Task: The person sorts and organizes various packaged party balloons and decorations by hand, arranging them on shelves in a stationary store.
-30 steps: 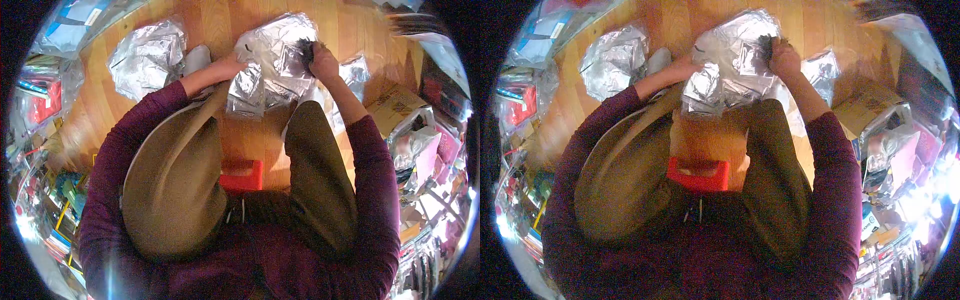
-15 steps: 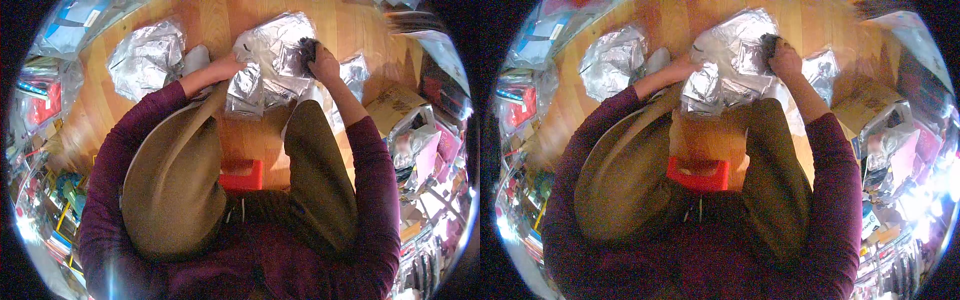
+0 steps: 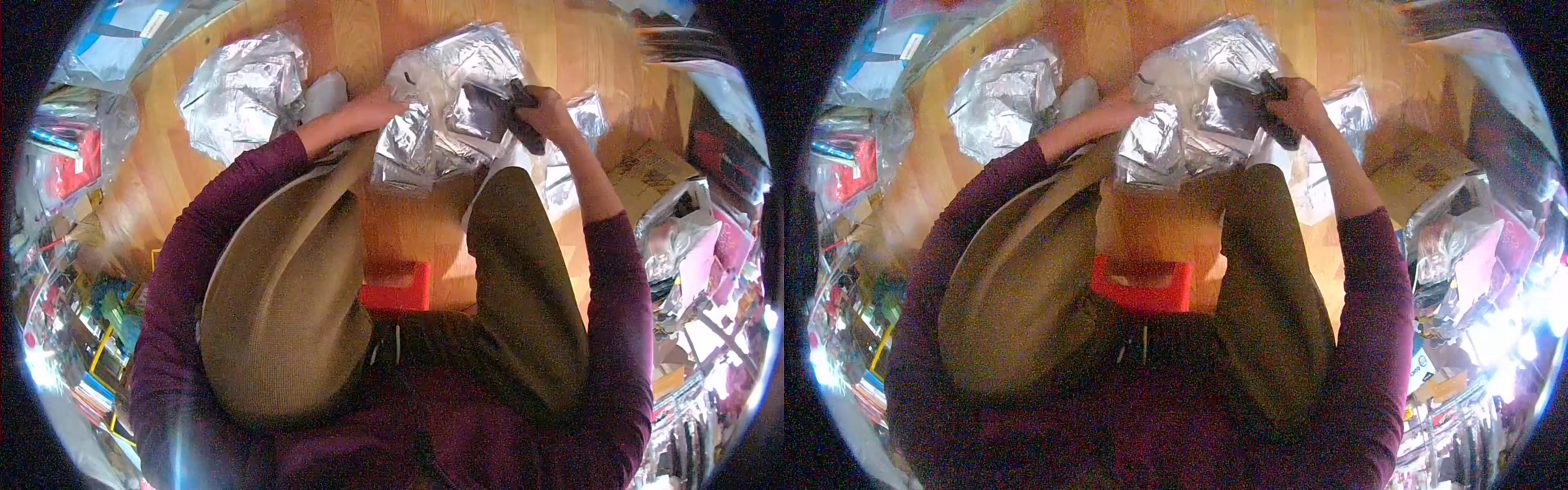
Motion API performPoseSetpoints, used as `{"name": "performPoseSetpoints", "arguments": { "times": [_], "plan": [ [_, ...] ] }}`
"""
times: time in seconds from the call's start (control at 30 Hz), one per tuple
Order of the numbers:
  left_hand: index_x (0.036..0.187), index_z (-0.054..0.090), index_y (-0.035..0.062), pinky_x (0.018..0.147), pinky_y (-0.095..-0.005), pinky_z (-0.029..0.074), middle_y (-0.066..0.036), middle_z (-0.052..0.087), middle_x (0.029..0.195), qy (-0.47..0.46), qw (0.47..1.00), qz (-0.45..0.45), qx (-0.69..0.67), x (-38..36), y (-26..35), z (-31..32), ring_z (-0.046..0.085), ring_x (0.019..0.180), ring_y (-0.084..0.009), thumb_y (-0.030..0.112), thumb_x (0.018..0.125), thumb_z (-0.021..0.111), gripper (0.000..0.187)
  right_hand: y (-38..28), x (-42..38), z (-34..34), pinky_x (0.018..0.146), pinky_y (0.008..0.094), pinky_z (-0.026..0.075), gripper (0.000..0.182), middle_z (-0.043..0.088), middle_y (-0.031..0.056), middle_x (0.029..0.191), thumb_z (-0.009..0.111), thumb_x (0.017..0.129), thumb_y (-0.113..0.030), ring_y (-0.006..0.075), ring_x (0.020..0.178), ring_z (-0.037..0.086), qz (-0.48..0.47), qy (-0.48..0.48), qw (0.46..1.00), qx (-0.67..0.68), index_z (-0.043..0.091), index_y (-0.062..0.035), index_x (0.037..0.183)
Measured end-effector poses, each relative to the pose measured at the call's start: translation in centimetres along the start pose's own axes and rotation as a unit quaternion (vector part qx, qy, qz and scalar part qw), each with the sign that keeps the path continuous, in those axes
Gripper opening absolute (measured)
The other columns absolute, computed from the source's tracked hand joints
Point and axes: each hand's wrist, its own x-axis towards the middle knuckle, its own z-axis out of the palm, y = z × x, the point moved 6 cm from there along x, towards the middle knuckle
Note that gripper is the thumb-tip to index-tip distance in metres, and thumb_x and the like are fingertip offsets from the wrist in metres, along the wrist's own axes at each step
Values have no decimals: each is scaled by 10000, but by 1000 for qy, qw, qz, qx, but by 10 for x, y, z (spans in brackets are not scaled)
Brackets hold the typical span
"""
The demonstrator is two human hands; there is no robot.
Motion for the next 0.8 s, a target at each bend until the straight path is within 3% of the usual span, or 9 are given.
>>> {"name": "performPoseSetpoints", "arguments": {
  "times": [0.03,0.17,0.23,0.33,0.47,0.53,0.63,0.77,0.8],
  "plan": [
    [1180,289,-146,961,-341,275,-285,344,1216,4,1000,11,-3,1,-1,1,358,1143,-345,497,733,465,803,-1,-6,0,687,325,459,324,594,154,821,623,610,-129,256,755,585,17,-26,997,74,580,-17,911],
    [1169,310,-141,944,-343,296,-288,370,1195,-12,1000,-28,-5,-13,24,-10,378,1125,-352,488,730,482,786,-29,-27,-11,661,298,455,317,598,112,773,618,619,-84,193,714,572,-42,-35,994,97,566,9,918],
    [1141,351,-138,919,-348,324,-290,414,1152,-56,995,-82,22,-22,33,-12,415,1088,-358,465,734,494,741,-33,-33,-6,645,283,455,306,590,83,785,601,646,-62,167,703,558,8,-104,965,242,547,28,933],
    [1096,394,-142,892,-359,348,-291,449,1110,-17,999,-37,-13,-21,34,-12,447,1053,-356,446,740,497,695,-32,-33,-11,634,245,443,257,572,60,764,565,671,-21,121,675,536,15,-75,947,312,525,30,920],
    [1053,430,-145,876,-363,360,-291,474,1075,14,999,-37,-17,-19,28,-11,467,1030,-355,423,739,508,654,-15,-26,-10,624,242,446,284,568,61,782,557,681,-16,126,669,537,26,-65,944,323,504,25,957],
    [1037,441,-145,865,-362,370,-290,480,1066,-3,999,-10,-48,-11,16,-5,473,1023,-353,424,734,516,650,-14,-28,-12,611,243,446,324,564,65,808,577,691,-43,125,670,537,1,-30,911,410,483,22,994],
    [1038,440,-147,863,-364,370,-293,478,1067,-27,999,-32,-31,-24,41,-13,472,1023,-354,427,743,504,648,-15,-32,-7,606,245,444,370,561,69,826,614,699,-110,121,679,534,47,-69,927,365,463,24,1009],
    [1049,430,-150,861,-368,369,-292,467,1083,-21,998,-21,-49,-9,13,-3,464,1034,-351,426,753,486,650,-31,-36,3,608,245,442,411,565,77,842,651,687,-173,115,681,534,25,-125,960,249,485,33,1001],
    [1061,416,-152,864,-367,364,-290,464,1088,-15,999,-29,-31,-9,12,-4,461,1037,-350,425,753,485,658,-34,-38,12,605,241,440,396,571,75,829,657,682,-183,112,679,534,32,-182,955,232,509,34,980]
  ]
}}
